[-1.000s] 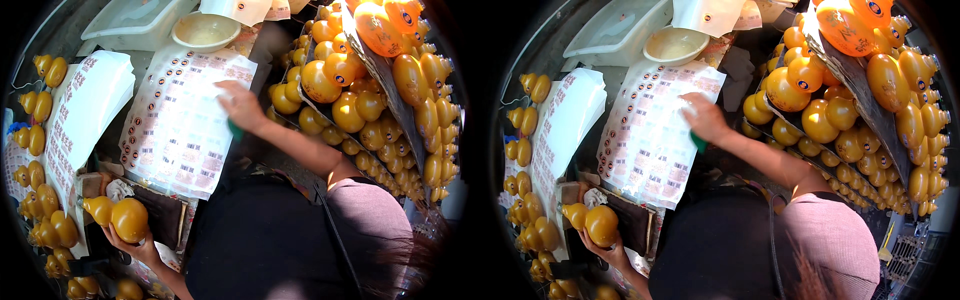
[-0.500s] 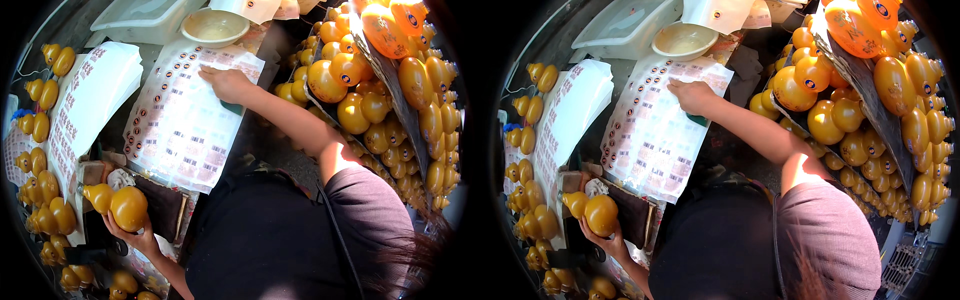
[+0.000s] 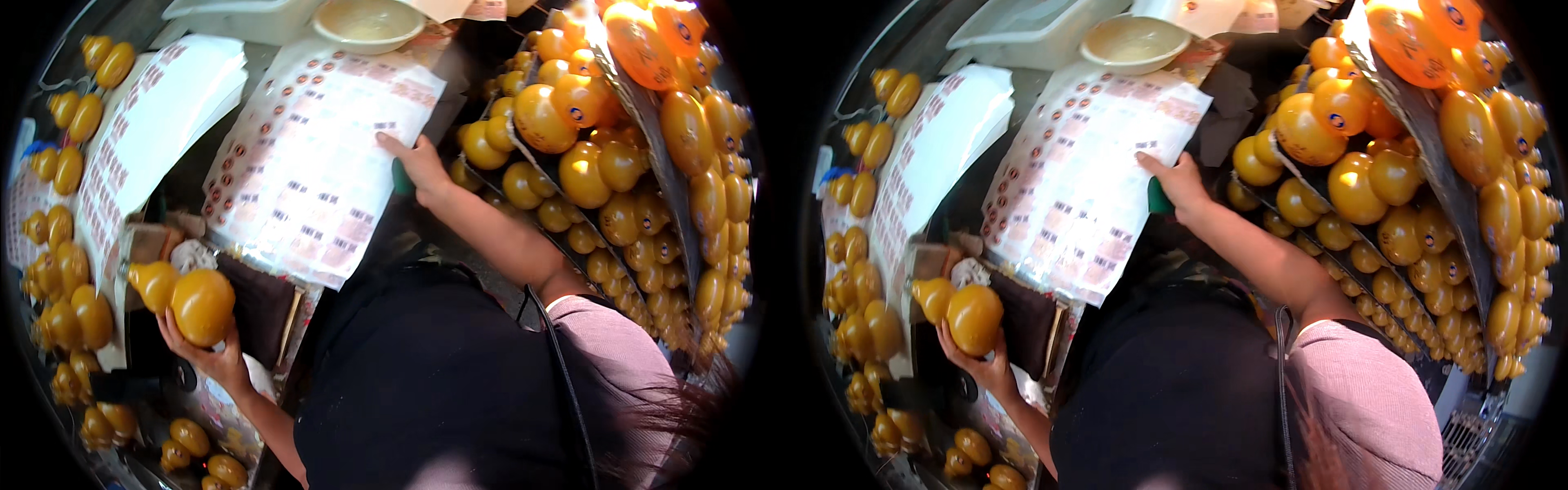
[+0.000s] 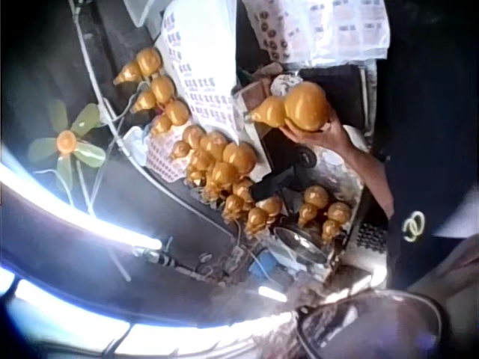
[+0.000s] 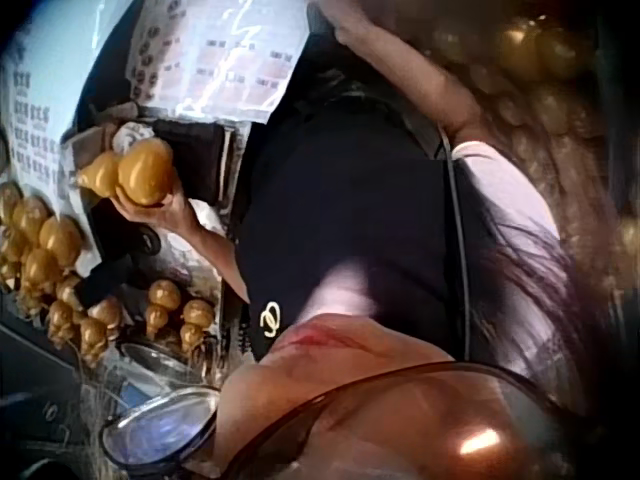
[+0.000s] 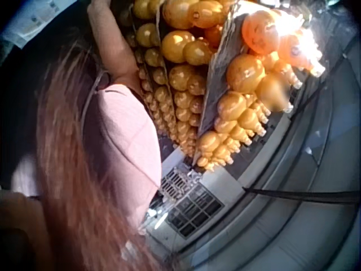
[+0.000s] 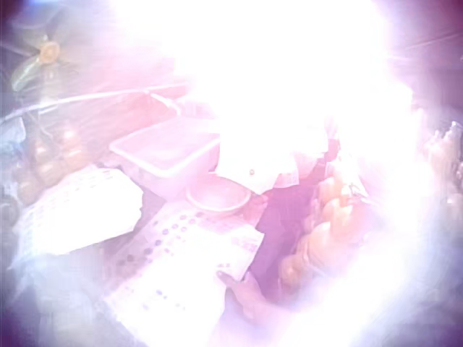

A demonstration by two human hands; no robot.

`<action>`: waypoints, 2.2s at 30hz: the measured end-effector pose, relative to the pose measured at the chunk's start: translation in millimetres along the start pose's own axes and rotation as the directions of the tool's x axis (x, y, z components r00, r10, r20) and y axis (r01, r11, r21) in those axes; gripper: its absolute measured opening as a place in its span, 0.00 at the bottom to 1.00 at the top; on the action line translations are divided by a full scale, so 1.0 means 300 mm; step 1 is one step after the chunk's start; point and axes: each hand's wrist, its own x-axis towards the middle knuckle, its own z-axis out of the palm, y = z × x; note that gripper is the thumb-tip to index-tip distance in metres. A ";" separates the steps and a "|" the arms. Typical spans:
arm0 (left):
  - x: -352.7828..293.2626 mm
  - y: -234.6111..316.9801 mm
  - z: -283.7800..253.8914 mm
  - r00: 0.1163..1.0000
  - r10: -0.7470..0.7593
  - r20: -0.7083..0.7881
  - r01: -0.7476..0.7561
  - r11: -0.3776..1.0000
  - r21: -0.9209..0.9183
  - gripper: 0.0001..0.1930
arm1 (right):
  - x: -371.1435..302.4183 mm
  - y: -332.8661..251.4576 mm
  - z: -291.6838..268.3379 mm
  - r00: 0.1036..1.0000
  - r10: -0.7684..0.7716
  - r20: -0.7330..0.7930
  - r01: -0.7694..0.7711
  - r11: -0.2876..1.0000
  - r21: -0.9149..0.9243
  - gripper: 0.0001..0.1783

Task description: The person repeatedly picks up small yellow gourds from a metal tray, wipes each one with a green cloth, and places it back on the tray. The person handles the gourds one at a time, rotating them to wipe different sides before returning them to the tray.

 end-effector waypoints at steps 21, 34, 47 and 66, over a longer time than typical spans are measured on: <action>-0.063 -0.027 -0.007 0.967 -0.253 -0.001 0.246 0.942 -0.227 0.50 | -0.200 -0.364 0.501 0.278 -0.104 0.955 0.786 0.596 -0.164 0.07; 0.059 0.181 -0.151 0.952 -0.241 0.188 0.305 0.782 -0.543 0.12 | -0.377 -0.402 0.709 -0.393 0.258 0.883 0.499 0.866 -0.032 0.06; -0.009 0.098 -0.047 0.983 -0.185 0.012 0.182 0.976 0.119 0.51 | -0.273 -0.463 0.693 -0.148 0.284 0.947 0.879 0.476 -0.005 0.09; 0.006 0.003 -0.084 0.775 -0.546 0.318 0.521 0.268 -0.810 0.32 | -0.432 -0.404 0.973 -0.326 0.368 0.871 0.941 0.214 0.262 0.12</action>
